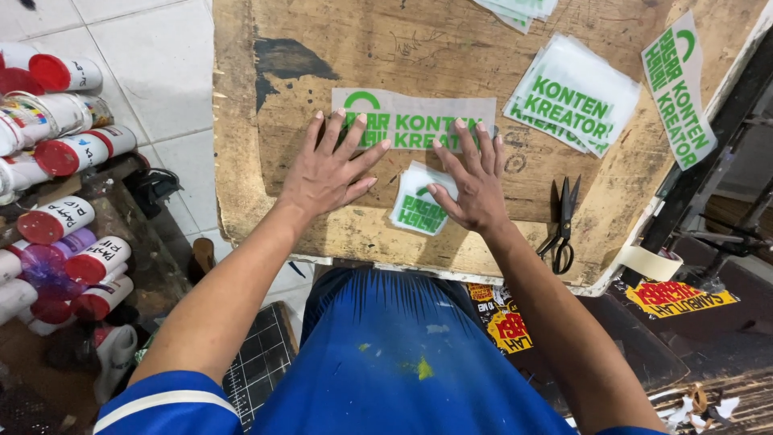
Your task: Cutting masking tape with scissors and applying it to printed labels to organize them on a wooden board.
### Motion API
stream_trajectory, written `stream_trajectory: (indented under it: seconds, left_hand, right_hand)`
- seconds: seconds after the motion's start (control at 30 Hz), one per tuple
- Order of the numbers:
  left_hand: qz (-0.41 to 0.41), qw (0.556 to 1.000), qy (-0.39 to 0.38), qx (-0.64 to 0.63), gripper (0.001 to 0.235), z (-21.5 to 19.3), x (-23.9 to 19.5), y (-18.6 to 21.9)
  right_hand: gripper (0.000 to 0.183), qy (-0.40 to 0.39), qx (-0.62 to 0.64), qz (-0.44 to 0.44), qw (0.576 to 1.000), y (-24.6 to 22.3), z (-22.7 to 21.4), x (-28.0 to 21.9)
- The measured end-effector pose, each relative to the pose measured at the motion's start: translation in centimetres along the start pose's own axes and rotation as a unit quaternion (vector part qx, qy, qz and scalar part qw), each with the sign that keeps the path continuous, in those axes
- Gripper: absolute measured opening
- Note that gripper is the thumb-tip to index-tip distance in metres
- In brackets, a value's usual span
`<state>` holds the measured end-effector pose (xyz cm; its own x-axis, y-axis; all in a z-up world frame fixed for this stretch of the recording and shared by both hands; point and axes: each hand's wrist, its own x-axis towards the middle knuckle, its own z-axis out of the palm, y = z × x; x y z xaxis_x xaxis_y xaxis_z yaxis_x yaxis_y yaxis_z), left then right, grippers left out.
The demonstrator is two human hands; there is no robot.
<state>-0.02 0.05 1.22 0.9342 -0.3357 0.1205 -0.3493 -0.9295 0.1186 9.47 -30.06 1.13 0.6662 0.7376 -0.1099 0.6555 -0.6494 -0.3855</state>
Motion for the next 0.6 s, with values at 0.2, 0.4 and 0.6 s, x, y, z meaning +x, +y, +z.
stream_trajectory:
  seconds: [0.2,0.4,0.6]
  left_hand:
    - [0.001,1.000,-0.009,-0.008,0.066,-0.6,0.2,0.0]
    - [-0.006,0.998,-0.066,0.018,0.060,-2.6,1.1,0.0]
    - [-0.014,0.999,-0.008,0.040,0.060,-3.1,3.5,0.4]
  right_hand:
    - [0.061,-0.001,0.010,0.007,1.000,-0.4,-0.6,0.3]
    - [0.053,0.032,-0.006,-0.016,0.999,0.1,-1.0,1.2]
    - [0.053,0.010,-0.040,-0.017,0.999,-0.6,-3.0,2.9]
